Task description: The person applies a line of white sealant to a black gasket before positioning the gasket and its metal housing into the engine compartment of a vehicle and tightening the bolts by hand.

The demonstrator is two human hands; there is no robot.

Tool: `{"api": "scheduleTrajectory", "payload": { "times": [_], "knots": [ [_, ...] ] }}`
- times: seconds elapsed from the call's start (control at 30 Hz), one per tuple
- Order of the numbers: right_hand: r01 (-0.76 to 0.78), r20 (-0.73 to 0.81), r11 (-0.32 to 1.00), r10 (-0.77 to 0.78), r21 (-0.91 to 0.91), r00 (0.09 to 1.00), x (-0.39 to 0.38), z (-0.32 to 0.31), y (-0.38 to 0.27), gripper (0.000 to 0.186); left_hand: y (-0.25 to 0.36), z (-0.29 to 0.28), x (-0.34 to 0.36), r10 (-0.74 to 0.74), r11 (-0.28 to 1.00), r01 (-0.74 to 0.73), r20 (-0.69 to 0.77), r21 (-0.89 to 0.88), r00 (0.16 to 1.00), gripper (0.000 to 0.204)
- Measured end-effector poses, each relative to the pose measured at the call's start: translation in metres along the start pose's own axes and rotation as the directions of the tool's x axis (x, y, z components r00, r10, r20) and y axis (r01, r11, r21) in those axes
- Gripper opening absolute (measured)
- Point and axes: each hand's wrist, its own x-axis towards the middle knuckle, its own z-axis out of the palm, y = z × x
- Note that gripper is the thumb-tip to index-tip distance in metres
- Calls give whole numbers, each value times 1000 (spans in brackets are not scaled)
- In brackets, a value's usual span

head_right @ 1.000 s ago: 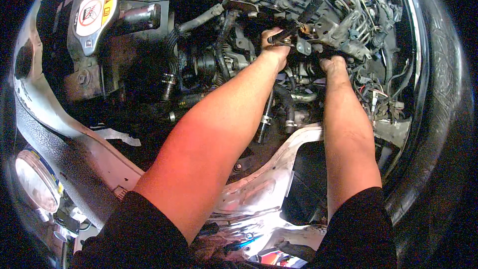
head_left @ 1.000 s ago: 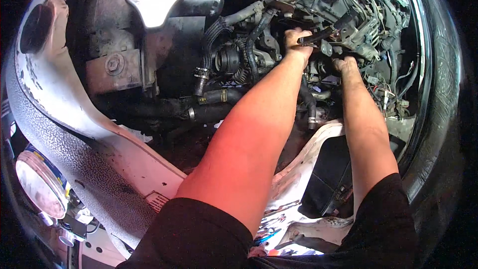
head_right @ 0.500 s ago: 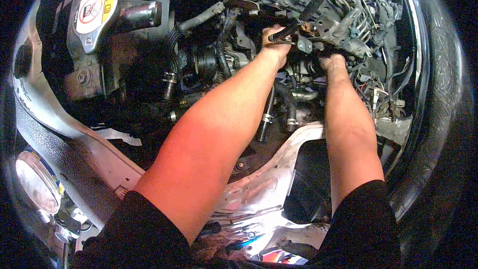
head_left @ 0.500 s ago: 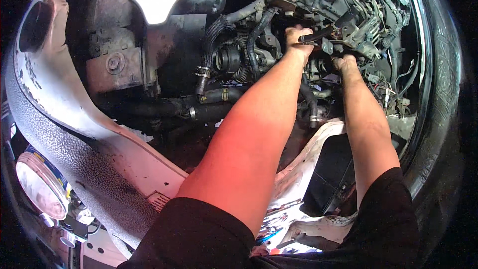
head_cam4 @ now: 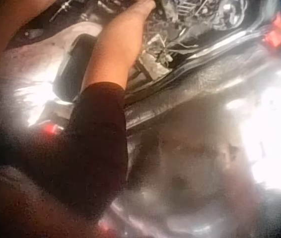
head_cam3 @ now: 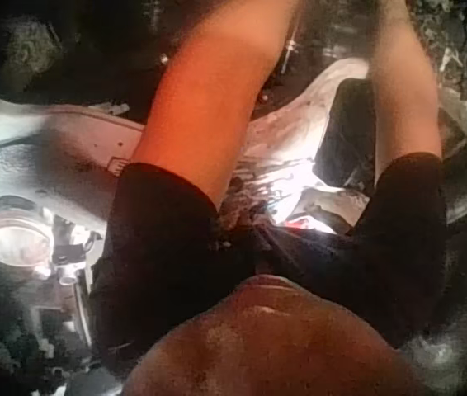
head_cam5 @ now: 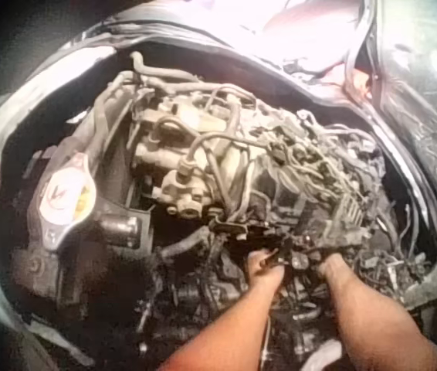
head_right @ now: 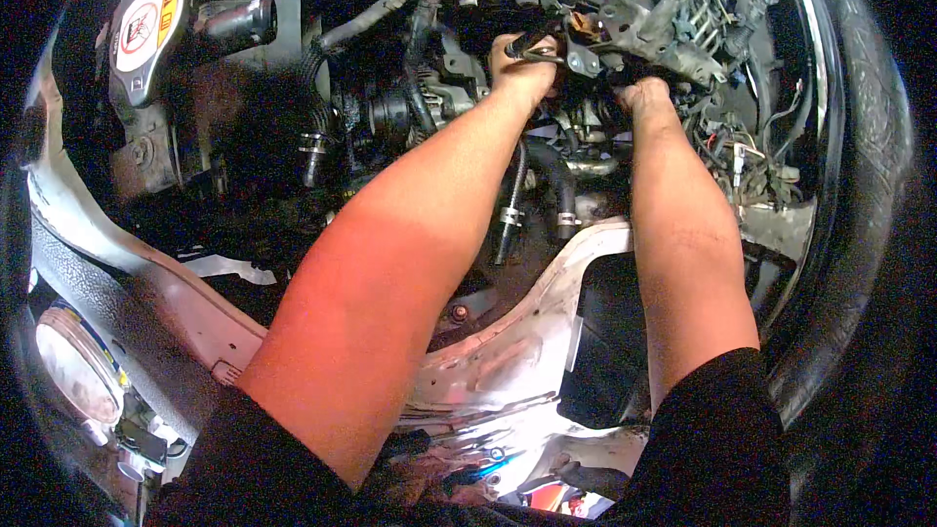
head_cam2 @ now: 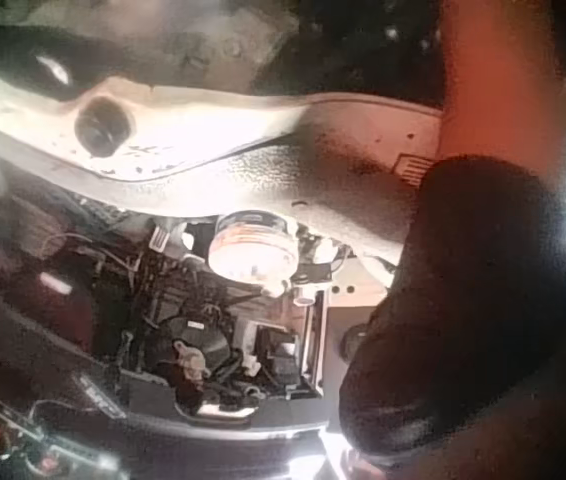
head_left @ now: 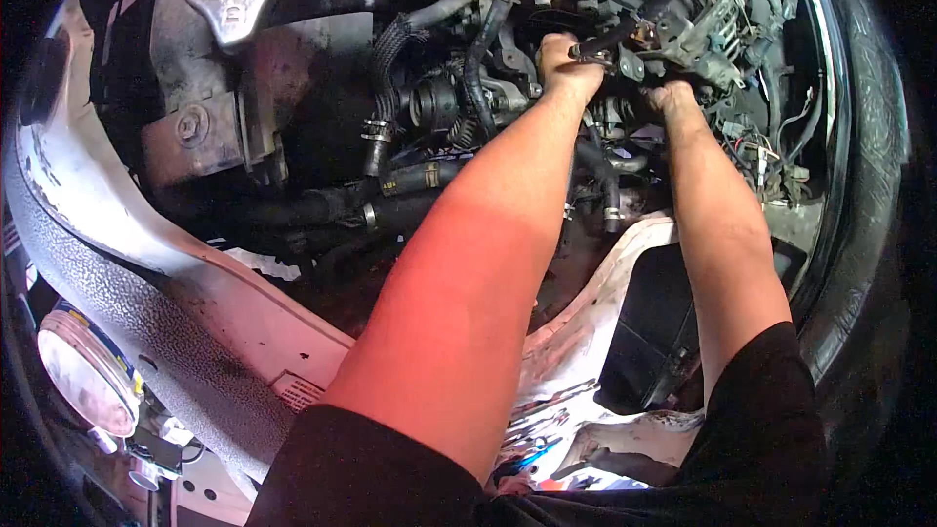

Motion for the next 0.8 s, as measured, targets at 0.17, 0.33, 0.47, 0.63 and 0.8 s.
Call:
{"api": "scheduleTrajectory", "payload": {
  "times": [0.17,0.33,0.47,0.63,0.8],
  "knots": [
    [-14,123,971,44,-237,991,-33,-27,-14,36,-9,21,0,-66,960,-5,-245,-279,967,17],
    [36,197,935,37,-353,980,-33,-35,-30,38,-35,26,24,52,815,-199,-273,-545,961,19],
    [86,227,912,7,-400,974,-28,-40,-40,39,-27,19,22,192,948,-253,-286,-195,939,15],
    [92,233,903,10,-420,972,-31,-39,-24,41,36,0,-30,211,939,-89,-351,332,913,13],
    [121,232,889,-17,-442,973,-27,-41,-29,43,42,-5,-31,-76,989,31,-315,-145,946,11]
  ]
}}
